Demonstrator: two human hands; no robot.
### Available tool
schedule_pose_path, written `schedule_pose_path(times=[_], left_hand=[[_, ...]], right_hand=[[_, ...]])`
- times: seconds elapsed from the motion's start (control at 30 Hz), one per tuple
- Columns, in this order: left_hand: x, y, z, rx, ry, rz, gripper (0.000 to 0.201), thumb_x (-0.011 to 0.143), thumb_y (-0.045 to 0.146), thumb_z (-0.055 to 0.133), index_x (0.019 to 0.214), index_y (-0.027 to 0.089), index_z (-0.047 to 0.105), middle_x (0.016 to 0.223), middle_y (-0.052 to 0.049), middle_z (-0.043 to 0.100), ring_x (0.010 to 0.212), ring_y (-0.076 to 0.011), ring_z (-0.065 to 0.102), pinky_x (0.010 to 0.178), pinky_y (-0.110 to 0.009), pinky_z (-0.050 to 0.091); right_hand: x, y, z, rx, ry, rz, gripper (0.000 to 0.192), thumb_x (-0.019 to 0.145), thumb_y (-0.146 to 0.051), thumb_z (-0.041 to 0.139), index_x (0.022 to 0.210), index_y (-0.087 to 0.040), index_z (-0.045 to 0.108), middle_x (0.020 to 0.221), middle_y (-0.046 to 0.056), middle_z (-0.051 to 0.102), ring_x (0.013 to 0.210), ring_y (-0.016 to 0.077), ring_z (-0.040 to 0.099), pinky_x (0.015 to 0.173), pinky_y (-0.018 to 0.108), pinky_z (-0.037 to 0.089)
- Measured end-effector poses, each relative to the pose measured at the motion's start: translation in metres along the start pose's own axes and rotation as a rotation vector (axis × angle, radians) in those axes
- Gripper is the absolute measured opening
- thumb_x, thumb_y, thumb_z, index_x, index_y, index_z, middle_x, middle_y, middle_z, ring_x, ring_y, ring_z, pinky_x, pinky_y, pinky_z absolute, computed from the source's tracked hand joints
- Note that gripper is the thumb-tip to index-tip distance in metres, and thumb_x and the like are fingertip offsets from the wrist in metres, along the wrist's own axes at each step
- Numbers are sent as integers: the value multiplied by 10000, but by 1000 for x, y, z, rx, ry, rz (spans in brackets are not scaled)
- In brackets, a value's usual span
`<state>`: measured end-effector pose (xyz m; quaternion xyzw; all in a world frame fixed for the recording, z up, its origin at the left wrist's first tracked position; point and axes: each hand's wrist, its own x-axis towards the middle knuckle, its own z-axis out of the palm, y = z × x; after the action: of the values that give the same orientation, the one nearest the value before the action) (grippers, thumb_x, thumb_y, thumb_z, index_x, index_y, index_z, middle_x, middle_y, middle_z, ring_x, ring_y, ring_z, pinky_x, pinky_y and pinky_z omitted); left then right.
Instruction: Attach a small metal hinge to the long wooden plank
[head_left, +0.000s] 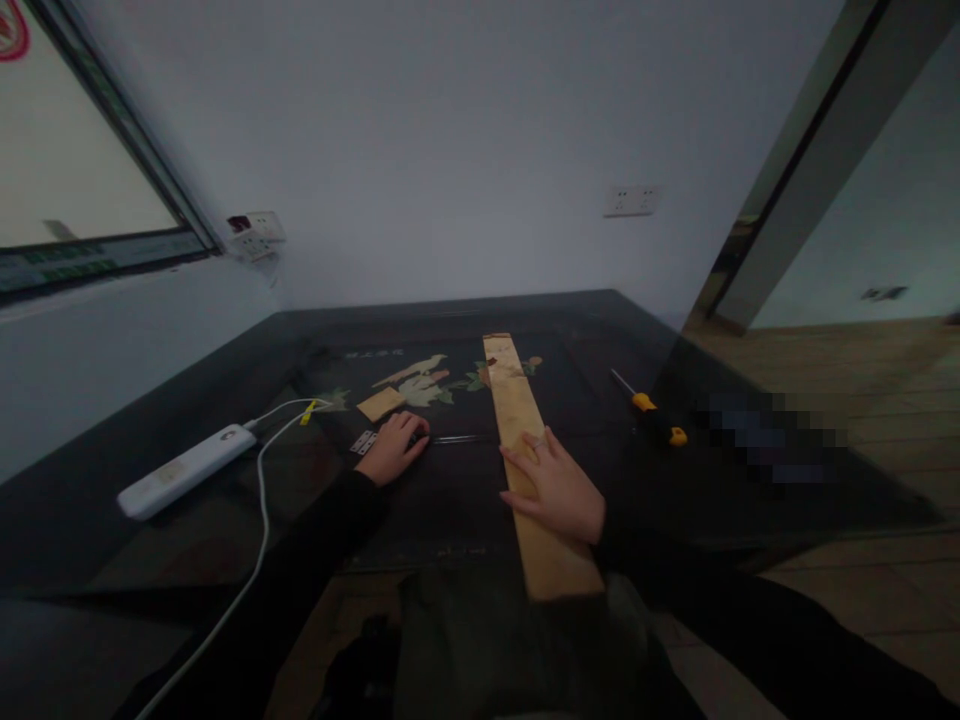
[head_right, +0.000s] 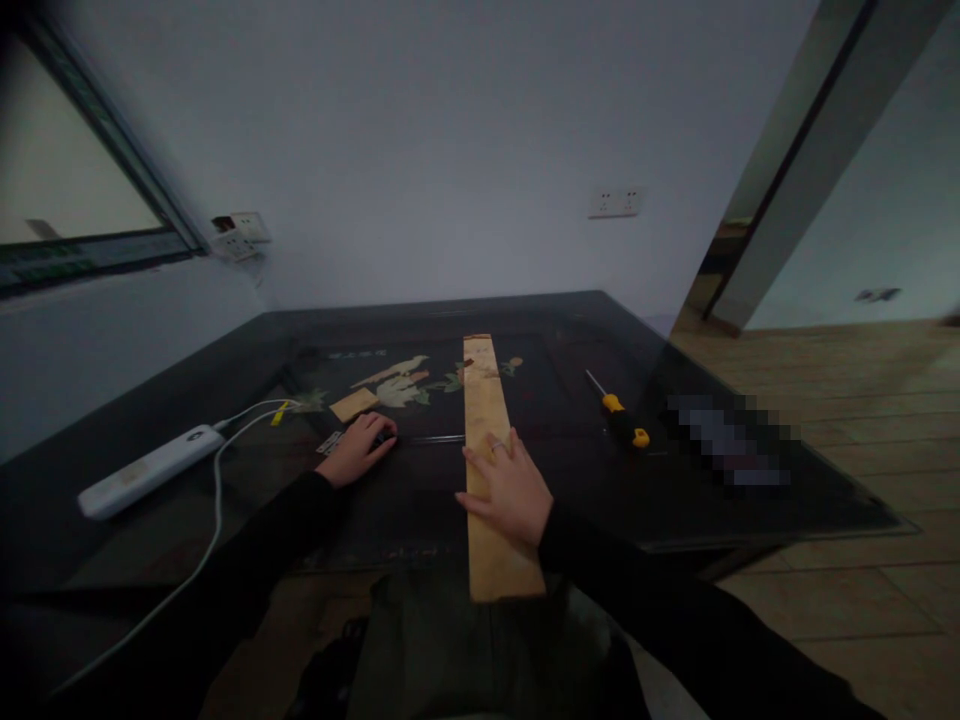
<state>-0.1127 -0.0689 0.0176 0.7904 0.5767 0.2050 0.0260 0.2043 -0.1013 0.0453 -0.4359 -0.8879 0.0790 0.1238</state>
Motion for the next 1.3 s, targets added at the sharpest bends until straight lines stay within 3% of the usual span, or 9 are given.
schedule_pose_path(times=[0.27,0.5,0.73,0.87,1.03,1.13,1.2,1.3], left_hand=[[-1,-2,1,-1,-2,21,187,914,317,466,996,192,577,1066,-95,585,1015,-258,500,897,-406,417],[-2,-4,2,13,9,26,157,911,308,487,980,196,574,1027,-88,586,978,-250,509,874,-399,430],[-3,-4,0,16,17,34,158,905,307,495,974,191,577,1023,-88,591,970,-250,521,859,-393,436],[-5,-1,-3,49,50,39,186,903,311,501,1033,211,590,1095,-84,599,1048,-264,526,911,-414,417],[-6,4,-4,60,122,34,243,921,316,465,1100,210,591,1160,-101,598,1146,-274,514,980,-437,384],[-5,1,-5,99,140,-11,266,920,335,462,1124,222,591,1189,-102,604,1174,-273,509,993,-436,382],[-4,-5,-7,143,159,-84,290,922,364,459,1140,226,590,1213,-100,608,1186,-276,512,994,-442,388],[-2,-20,-12,206,198,-214,321,946,376,398,1136,218,604,1232,-95,622,1186,-264,532,1002,-431,397]], right_hand=[[50,-15,11,41,-71,-187,685,831,-609,535,1419,-262,479,1468,178,406,1398,387,287,1132,553,206],[95,-34,23,28,-95,-158,702,827,-651,506,1437,-313,437,1499,157,372,1408,443,237,1111,609,175],[111,-44,18,89,-143,-134,774,821,-741,404,1462,-307,400,1519,150,356,1410,493,189,1083,686,149],[96,-2,-6,106,-15,-28,680,891,-654,375,1468,-294,386,1528,110,362,1414,441,237,1067,681,233],[37,114,-44,-190,96,356,572,901,-460,512,1428,-246,444,1481,142,419,1400,414,284,1048,640,304],[0,173,-60,-311,64,594,584,887,-460,524,1412,-213,459,1363,206,496,1230,409,494,930,548,441],[-14,193,-64,-307,3,675,603,898,-479,486,1429,-197,431,1279,226,533,1142,386,564,881,488,468],[-19,196,-65,-239,-74,669,593,919,-440,437,1466,-226,360,1232,200,554,1084,338,611,867,426,466]])
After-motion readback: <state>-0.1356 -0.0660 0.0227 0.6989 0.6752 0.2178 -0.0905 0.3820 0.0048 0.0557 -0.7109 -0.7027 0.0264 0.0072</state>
